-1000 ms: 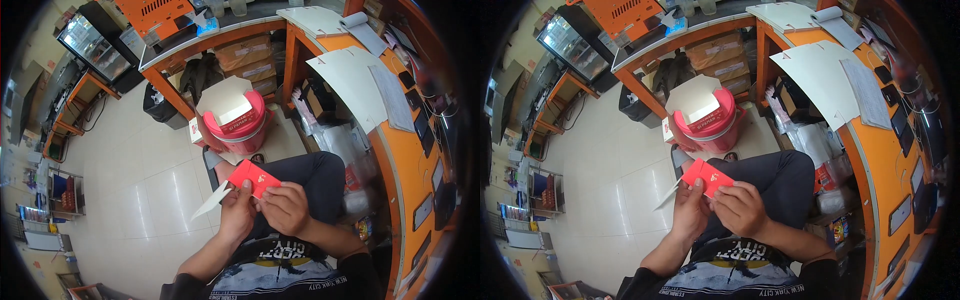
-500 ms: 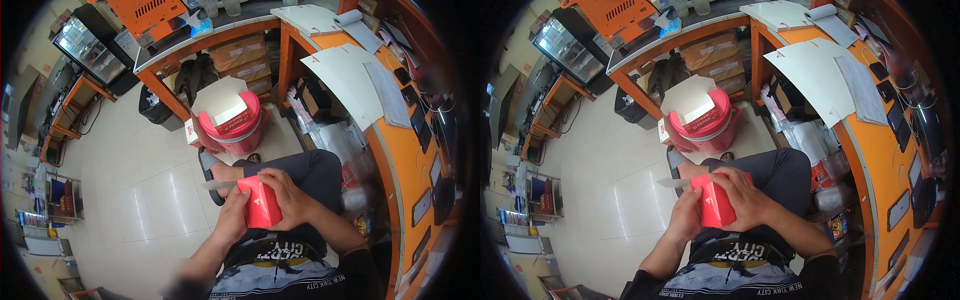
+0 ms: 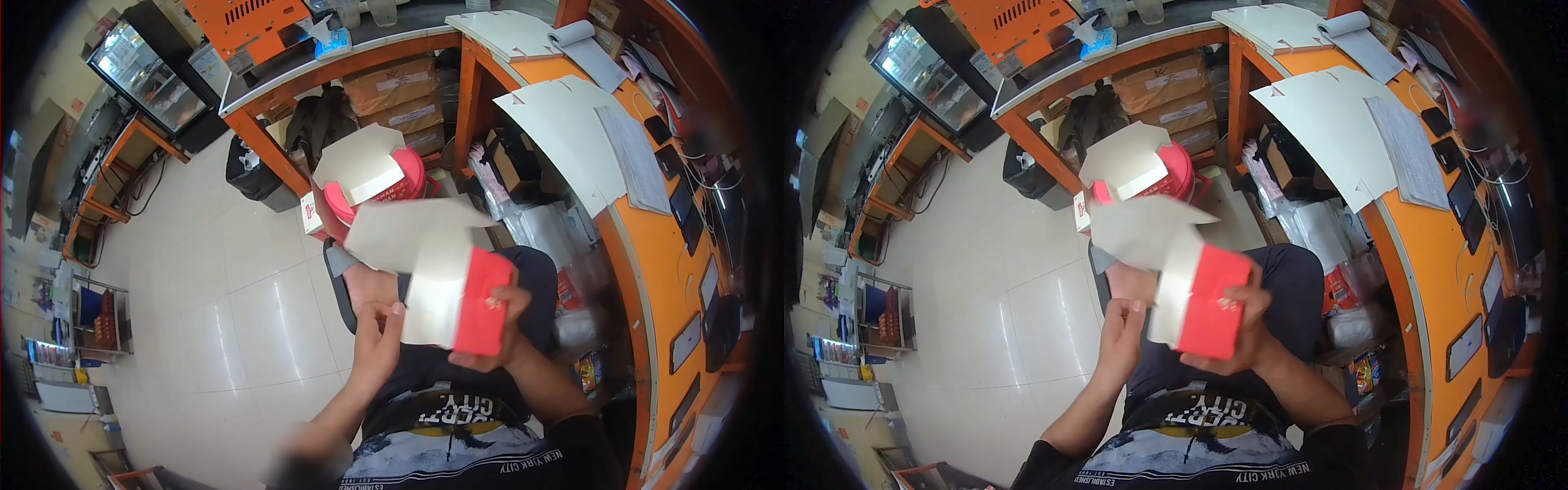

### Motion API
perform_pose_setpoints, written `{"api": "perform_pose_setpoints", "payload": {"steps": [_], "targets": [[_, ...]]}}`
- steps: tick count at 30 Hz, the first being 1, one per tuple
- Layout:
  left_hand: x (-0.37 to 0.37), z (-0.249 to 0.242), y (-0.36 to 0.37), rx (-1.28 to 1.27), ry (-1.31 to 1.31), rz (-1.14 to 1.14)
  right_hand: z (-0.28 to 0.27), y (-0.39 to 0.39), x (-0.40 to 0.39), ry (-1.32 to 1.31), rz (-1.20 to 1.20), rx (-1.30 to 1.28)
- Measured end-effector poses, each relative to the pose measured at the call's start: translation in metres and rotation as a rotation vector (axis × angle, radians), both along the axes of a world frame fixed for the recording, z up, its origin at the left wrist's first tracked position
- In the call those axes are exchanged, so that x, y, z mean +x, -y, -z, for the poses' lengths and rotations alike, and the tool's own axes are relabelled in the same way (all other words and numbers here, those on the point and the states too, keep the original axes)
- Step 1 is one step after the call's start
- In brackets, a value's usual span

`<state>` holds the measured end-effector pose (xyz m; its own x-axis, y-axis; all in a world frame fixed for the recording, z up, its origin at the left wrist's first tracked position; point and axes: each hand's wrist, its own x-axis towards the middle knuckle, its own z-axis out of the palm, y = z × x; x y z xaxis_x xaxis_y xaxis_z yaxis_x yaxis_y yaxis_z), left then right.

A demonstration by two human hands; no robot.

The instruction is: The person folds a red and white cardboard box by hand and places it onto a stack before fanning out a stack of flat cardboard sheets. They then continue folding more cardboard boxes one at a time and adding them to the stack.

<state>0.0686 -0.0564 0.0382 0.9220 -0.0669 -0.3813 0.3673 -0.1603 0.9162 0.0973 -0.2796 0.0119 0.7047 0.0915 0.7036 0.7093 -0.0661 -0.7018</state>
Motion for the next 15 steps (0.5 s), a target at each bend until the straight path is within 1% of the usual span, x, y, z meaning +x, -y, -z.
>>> {"api": "perform_pose_setpoints", "payload": {"steps": [1, 2, 3, 5, 6, 7, 10, 12, 15], "targets": [[0.003, 0.017, 0.005, -0.054, -0.098, -0.088, -0.001, 0.002, 0.001, -0.067, -0.071, 0.071], [0.004, 0.018, 0.010, -0.109, -0.199, -0.176, 0.003, 0.004, -0.001, -0.129, -0.118, 0.118], [0.006, 0.005, 0.007, -0.451, -0.421, -0.094, 0.009, 0.004, -0.002, -0.191, -0.164, 0.163], [0.006, 0.016, -0.005, -0.566, -0.394, -0.007, 0.013, 0.009, -0.001, -0.281, -0.213, 0.244], [0.007, 0.023, -0.008, -0.625, -0.380, 0.035, 0.017, 0.017, 0.001, -0.432, -0.307, 0.355], [0.009, 0.029, -0.008, -0.520, -0.266, -0.013, 0.023, 0.030, 0.005, -0.583, -0.400, 0.465], [0.012, 0.038, -0.006, -0.185, 0.073, -0.114, 0.025, 0.050, 0.011, -0.873, -0.384, 0.483], [0.010, 0.041, 0.000, 0.056, 0.304, -0.125, 0.021, 0.037, 0.015, -0.862, -0.133, 0.291], [0.010, 0.053, -0.010, 0.002, 0.249, -0.088, 0.006, 0.038, 0.016, -0.859, -0.189, 0.347]]}}
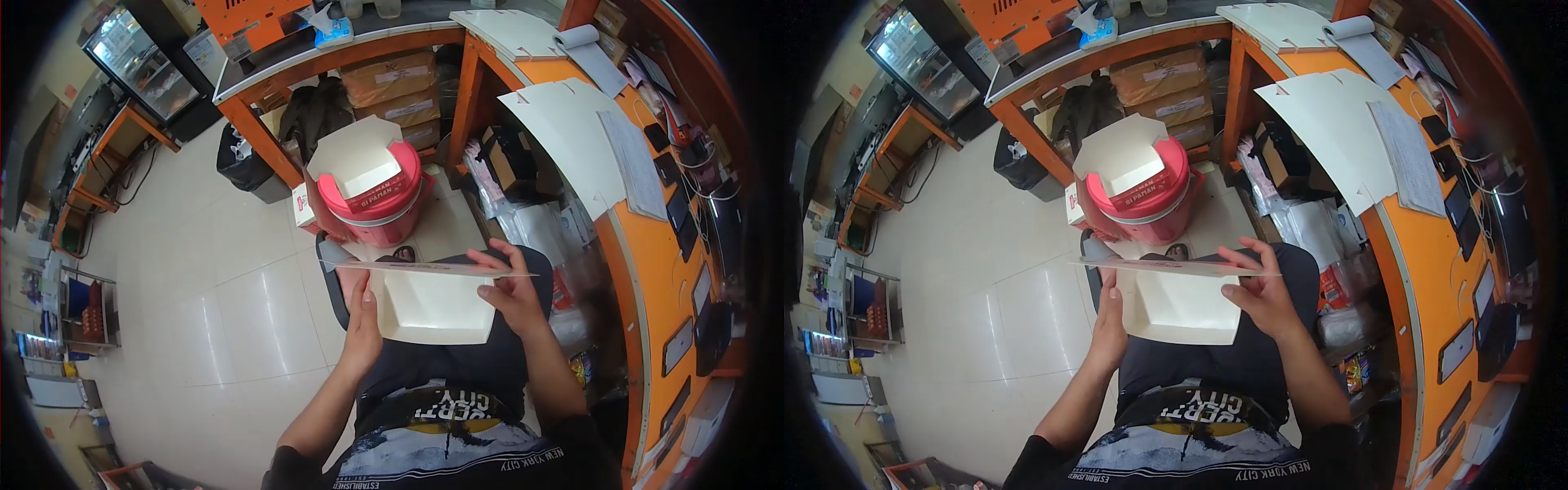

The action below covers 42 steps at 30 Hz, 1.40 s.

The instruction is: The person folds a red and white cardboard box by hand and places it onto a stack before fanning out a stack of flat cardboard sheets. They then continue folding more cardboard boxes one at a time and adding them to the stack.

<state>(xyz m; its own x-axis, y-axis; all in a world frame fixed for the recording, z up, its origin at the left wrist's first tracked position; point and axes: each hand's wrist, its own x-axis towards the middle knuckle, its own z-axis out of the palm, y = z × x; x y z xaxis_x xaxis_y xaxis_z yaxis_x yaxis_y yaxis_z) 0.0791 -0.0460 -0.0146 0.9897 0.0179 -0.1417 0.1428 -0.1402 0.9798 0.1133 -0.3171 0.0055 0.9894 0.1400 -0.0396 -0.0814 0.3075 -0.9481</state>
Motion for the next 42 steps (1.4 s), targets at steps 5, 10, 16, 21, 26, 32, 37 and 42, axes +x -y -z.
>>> {"api": "perform_pose_setpoints", "payload": {"steps": [5, 10, 16, 21, 26, 32, 37, 42], "targets": [[0.005, 0.008, 0.000, 0.038, 0.045, -0.041, 0.031, 0.003, 0.005, -0.215, 0.044, -0.232], [0.040, 0.001, 0.012, 0.159, 0.267, -0.062, 0.072, -0.009, 0.044, 0.187, 0.263, -0.896], [0.143, 0.044, -0.060, 0.105, 0.370, -0.135, 0.053, -0.043, 0.208, 0.304, 0.289, -0.993], [0.258, 0.090, -0.137, 0.717, 0.217, 0.055, 0.109, -0.088, 0.362, 0.264, 0.051, -0.630], [0.306, 0.120, -0.146, 0.816, 0.107, 0.237, 0.124, -0.134, 0.412, 0.273, -0.021, -1.028], [0.331, 0.160, -0.137, 0.791, 0.224, 0.283, 0.138, -0.133, 0.411, 0.188, -0.121, -1.320], [0.335, 0.138, -0.117, 0.496, 0.322, 0.256, 0.128, -0.115, 0.401, 0.153, -0.147, -1.430], [0.282, 0.062, -0.096, 0.360, 0.408, 0.271, 0.099, -0.091, 0.341, 0.163, -0.122, -1.403]]}}
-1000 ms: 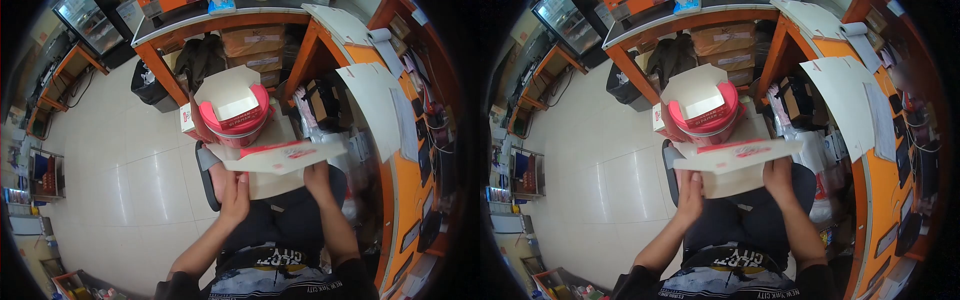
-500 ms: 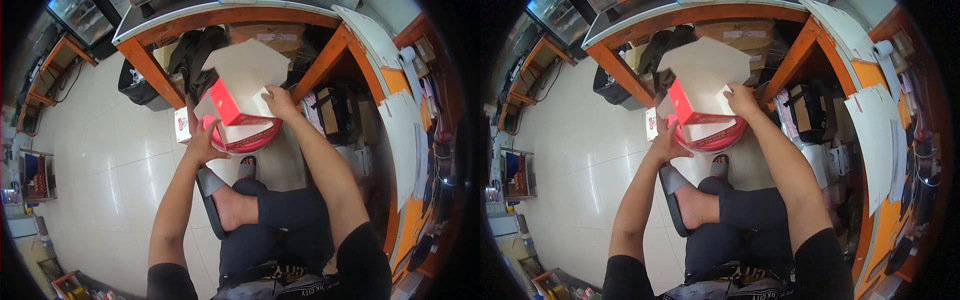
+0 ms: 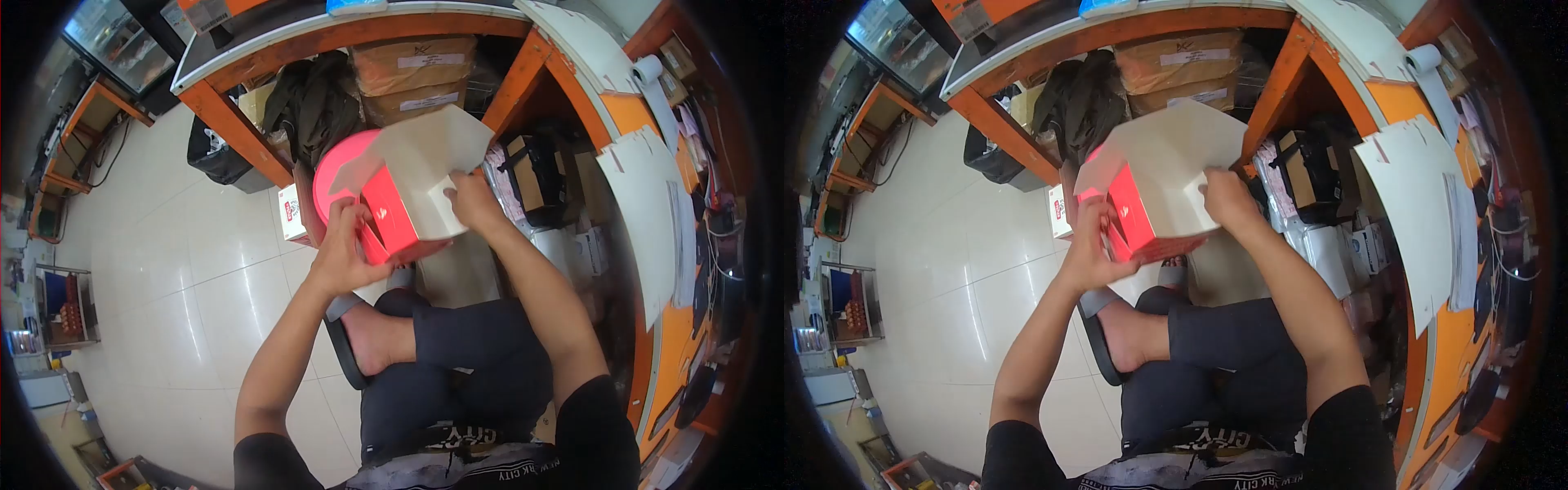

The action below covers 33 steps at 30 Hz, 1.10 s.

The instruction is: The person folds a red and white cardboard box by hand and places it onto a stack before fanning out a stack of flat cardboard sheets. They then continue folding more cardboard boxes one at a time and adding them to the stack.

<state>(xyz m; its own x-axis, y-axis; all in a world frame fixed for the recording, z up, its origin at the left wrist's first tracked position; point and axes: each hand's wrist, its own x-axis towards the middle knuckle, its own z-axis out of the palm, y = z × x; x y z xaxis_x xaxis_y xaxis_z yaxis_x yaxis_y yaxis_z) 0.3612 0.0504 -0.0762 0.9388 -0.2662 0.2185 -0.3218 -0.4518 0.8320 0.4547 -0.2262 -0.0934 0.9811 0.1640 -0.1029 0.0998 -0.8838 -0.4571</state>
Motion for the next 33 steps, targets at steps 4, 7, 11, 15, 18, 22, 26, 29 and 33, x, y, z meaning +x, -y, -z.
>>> {"api": "perform_pose_setpoints", "payload": {"steps": [4, 7, 11, 15, 18, 22, 26, 29, 33], "targets": [[-0.078, -0.058, 0.014, 0.076, 0.112, 0.062, -0.061, 0.018, -0.100, -0.010, 0.066, 0.049], [-0.138, -0.092, 0.028, -0.001, 0.038, 0.107, -0.108, 0.030, -0.181, 0.099, 0.128, 0.094], [-0.200, -0.124, 0.042, -0.068, -0.116, 0.172, -0.132, 0.052, -0.266, 0.577, -0.055, 0.260], [-0.233, -0.141, 0.053, 0.059, -0.066, 0.243, -0.157, 0.063, -0.306, 0.434, -0.597, 0.772], [-0.249, -0.152, 0.061, 0.098, -0.026, 0.328, -0.181, 0.056, -0.331, 0.278, -0.669, 0.823], [-0.272, -0.163, 0.060, 0.147, -0.073, 0.375, -0.190, 0.064, -0.352, 0.274, -0.805, 0.550], [-0.286, -0.156, 0.059, 0.124, -0.136, 0.369, -0.199, 0.058, -0.369, 0.240, -0.842, 0.454], [-0.292, -0.152, 0.058, 0.143, -0.120, 0.381, -0.196, 0.052, -0.380, 0.212, -0.835, 0.402], [-0.295, -0.155, 0.056, 0.109, -0.137, 0.413, -0.191, 0.048, -0.383, 0.225, -0.796, 0.380]]}}
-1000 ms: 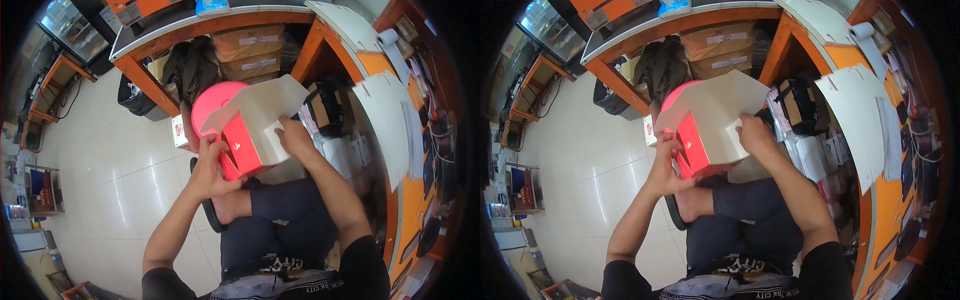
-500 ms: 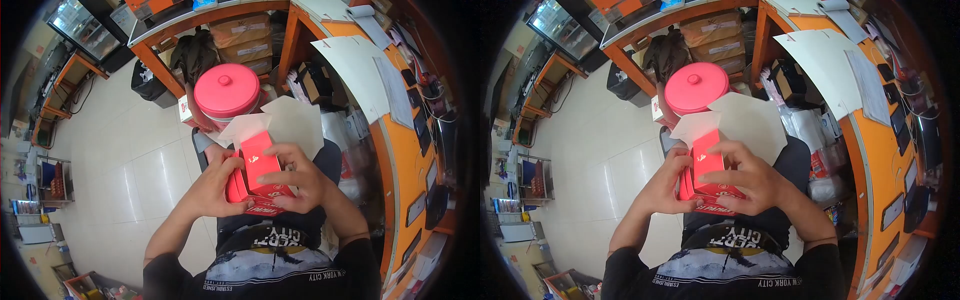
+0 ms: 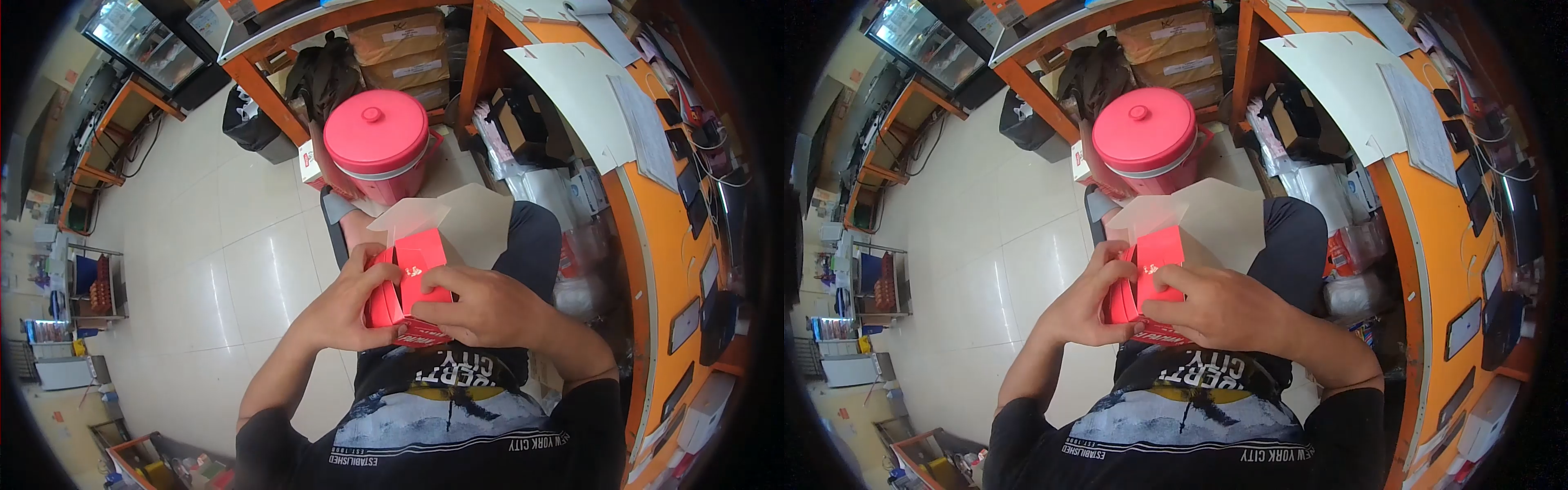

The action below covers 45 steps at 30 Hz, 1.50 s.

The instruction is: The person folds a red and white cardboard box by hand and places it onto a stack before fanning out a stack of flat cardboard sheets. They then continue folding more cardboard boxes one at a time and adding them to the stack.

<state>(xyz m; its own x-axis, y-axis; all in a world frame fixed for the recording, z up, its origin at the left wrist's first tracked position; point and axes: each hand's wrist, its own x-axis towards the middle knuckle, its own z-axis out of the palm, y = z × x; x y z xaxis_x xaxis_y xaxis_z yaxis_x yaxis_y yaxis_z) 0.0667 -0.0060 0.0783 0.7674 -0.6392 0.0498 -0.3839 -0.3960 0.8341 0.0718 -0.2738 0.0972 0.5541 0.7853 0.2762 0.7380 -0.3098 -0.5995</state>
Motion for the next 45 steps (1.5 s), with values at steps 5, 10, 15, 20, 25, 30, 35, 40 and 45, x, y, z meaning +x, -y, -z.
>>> {"api": "perform_pose_setpoints", "payload": {"steps": [5, 10, 15, 20, 25, 30, 35, 40, 45], "targets": [[0.001, 0.020, -0.015, -0.139, -0.084, 0.074, 0.008, -0.006, 0.000, -0.084, -0.115, -0.120], [-0.009, 0.017, -0.013, 0.025, -0.083, -0.012, 0.033, -0.015, -0.013, -0.056, -0.115, -0.044], [-0.012, 0.035, 0.007, 0.034, 0.121, -0.133, 0.047, -0.011, -0.007, -0.018, -0.052, -0.067], [-0.002, 0.038, 0.009, -0.013, 0.208, -0.094, 0.039, -0.008, -0.009, 0.031, -0.022, -0.096], [-0.004, 0.030, 0.004, 0.056, 0.082, -0.123, 0.037, -0.006, -0.008, 0.082, 0.001, -0.128], [0.002, 0.027, 0.003, 0.042, 0.053, -0.085, 0.037, -0.020, -0.018, 0.155, 0.040, -0.135], [0.006, 0.034, -0.005, -0.012, 0.036, -0.060, 0.036, -0.020, -0.009, 0.199, 0.034, -0.123], [0.009, 0.036, -0.009, -0.049, -0.045, -0.019, 0.045, -0.033, -0.021, 0.280, 0.043, -0.172], [0.005, 0.043, -0.016, -0.046, -0.146, -0.038, 0.040, -0.042, -0.023, 0.248, 0.084, -0.167]]}}
